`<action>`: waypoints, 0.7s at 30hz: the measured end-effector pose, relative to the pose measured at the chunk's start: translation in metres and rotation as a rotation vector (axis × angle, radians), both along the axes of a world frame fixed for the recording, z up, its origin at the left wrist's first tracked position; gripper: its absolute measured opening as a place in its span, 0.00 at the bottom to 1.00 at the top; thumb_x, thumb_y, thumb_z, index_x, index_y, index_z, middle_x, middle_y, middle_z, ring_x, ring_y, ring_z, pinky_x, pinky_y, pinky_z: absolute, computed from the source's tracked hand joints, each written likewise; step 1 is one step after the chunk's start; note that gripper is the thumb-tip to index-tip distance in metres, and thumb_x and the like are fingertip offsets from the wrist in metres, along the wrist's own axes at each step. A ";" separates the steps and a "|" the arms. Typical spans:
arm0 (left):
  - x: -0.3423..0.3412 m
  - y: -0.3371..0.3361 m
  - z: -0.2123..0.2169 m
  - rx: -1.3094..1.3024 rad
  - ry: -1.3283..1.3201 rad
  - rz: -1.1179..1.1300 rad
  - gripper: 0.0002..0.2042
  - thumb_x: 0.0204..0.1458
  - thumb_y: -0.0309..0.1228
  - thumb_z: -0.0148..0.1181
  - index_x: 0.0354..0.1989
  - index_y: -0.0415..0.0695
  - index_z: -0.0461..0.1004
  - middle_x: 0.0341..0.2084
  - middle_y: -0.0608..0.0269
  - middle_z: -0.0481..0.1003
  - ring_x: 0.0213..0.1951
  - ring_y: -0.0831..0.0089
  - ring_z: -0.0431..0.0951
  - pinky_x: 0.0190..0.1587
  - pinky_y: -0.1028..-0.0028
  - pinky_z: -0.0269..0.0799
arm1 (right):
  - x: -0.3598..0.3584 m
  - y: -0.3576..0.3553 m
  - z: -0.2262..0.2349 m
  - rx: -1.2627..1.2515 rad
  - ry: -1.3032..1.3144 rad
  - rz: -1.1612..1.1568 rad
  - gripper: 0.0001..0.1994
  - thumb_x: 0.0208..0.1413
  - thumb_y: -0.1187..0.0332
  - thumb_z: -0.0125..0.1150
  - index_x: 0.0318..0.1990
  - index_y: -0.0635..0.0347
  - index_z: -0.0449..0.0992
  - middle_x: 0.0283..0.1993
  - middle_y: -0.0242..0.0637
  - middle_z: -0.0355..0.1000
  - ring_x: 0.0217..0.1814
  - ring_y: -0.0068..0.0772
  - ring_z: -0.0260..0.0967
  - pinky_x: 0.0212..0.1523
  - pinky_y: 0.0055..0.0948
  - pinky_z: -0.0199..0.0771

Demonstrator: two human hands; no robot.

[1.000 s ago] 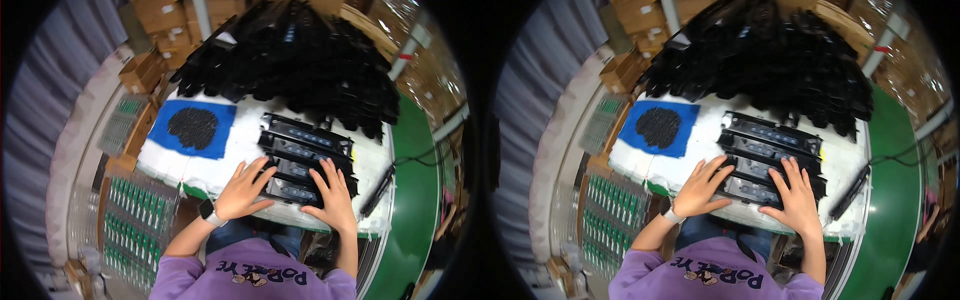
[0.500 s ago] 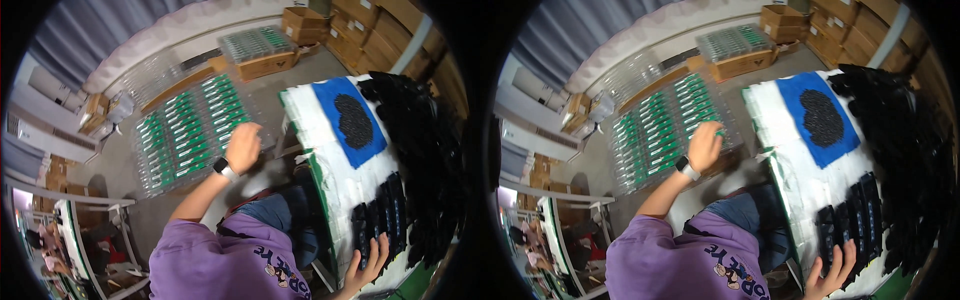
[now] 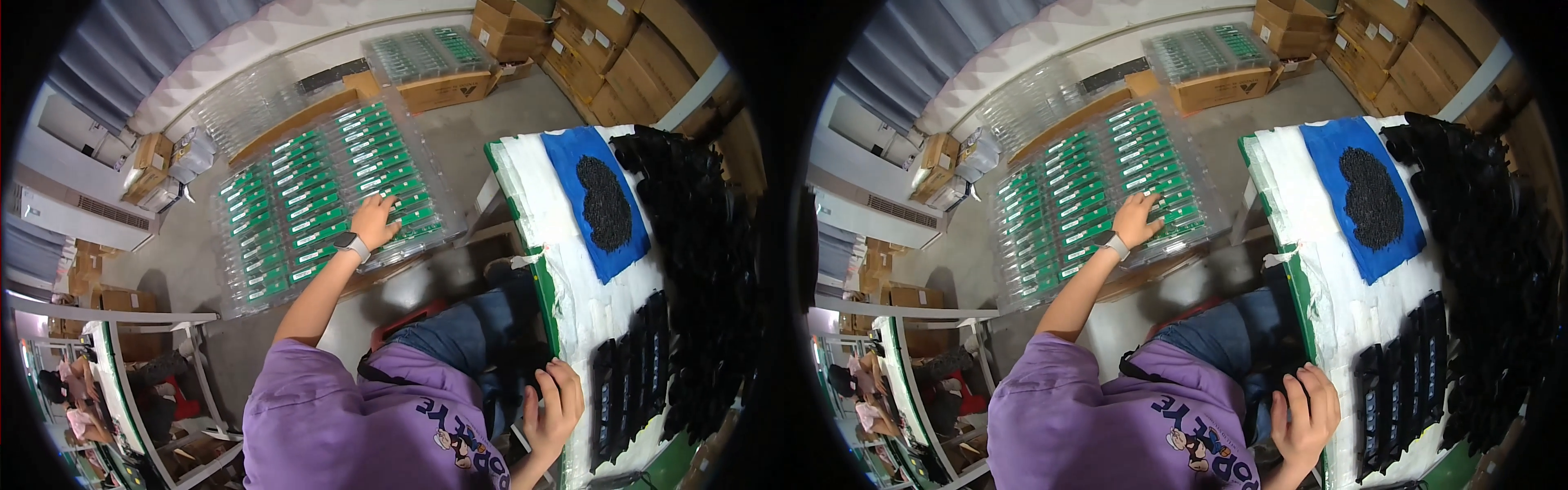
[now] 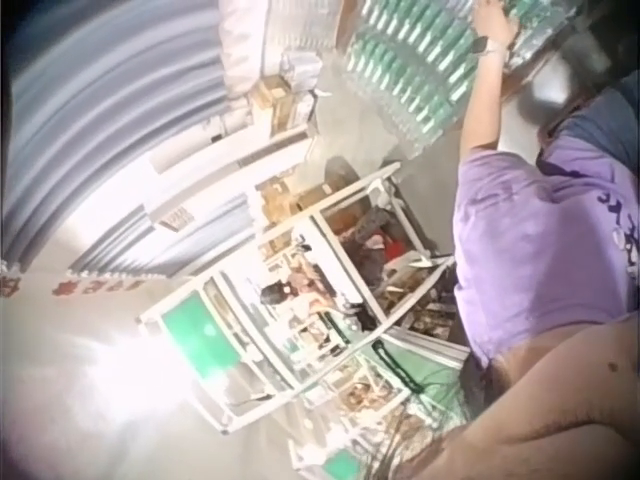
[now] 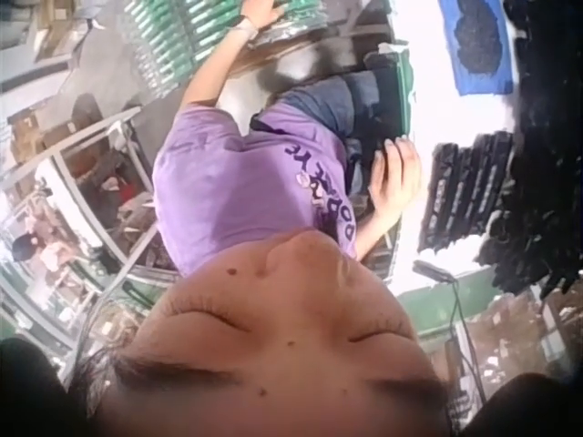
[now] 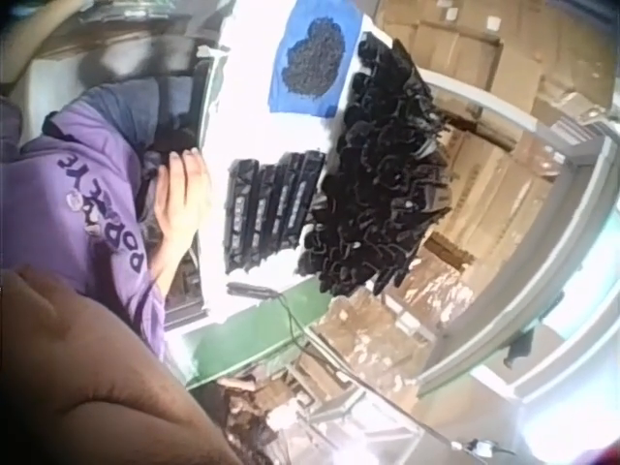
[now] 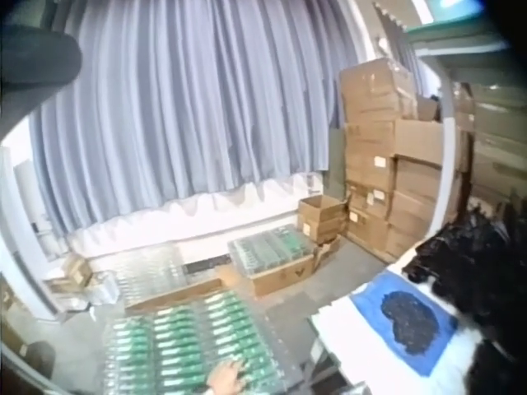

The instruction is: Assembling electronic components by organizing plastic housings on a workbench and preparing circuit boards for insertion.

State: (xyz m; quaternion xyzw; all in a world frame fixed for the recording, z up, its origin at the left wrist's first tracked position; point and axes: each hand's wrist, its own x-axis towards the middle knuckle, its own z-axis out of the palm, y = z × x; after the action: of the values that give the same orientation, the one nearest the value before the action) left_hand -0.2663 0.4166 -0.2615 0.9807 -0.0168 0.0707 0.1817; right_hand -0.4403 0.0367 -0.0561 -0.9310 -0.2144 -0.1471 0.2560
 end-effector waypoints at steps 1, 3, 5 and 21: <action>0.002 -0.001 -0.001 -0.030 0.030 0.060 0.27 0.37 0.41 0.68 0.48 0.46 0.70 0.36 0.56 0.68 0.45 0.58 0.68 0.47 0.64 0.67 | -0.001 0.000 -0.001 0.009 0.005 -0.023 0.11 0.39 0.75 0.62 0.35 0.63 0.74 0.38 0.43 0.70 0.43 0.50 0.70 0.41 0.40 0.70; 0.003 -0.004 -0.004 -0.038 0.016 0.091 0.25 0.36 0.38 0.68 0.45 0.46 0.72 0.37 0.56 0.68 0.44 0.57 0.69 0.46 0.64 0.68 | -0.002 0.001 -0.004 0.019 0.012 -0.050 0.11 0.40 0.76 0.61 0.35 0.63 0.74 0.38 0.43 0.70 0.42 0.50 0.70 0.40 0.39 0.70; 0.002 -0.015 0.009 0.003 0.020 0.078 0.24 0.34 0.36 0.69 0.44 0.46 0.73 0.37 0.57 0.67 0.43 0.57 0.69 0.45 0.64 0.68 | -0.003 0.001 -0.007 0.062 0.012 -0.055 0.10 0.39 0.77 0.61 0.34 0.64 0.74 0.38 0.43 0.70 0.42 0.49 0.70 0.40 0.38 0.71; 0.022 -0.006 0.002 -0.127 0.322 0.173 0.18 0.32 0.35 0.72 0.31 0.40 0.73 0.38 0.50 0.73 0.42 0.55 0.72 0.42 0.64 0.68 | -0.018 -0.003 -0.016 0.205 0.011 -0.090 0.09 0.38 0.79 0.61 0.31 0.67 0.74 0.34 0.44 0.70 0.38 0.48 0.71 0.39 0.37 0.71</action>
State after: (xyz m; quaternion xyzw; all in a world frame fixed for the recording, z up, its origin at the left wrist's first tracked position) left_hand -0.2438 0.4106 -0.2599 0.9637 0.1012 -0.0707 0.2367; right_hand -0.4584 0.0339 -0.0717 -0.9094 -0.1549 -0.1747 0.3441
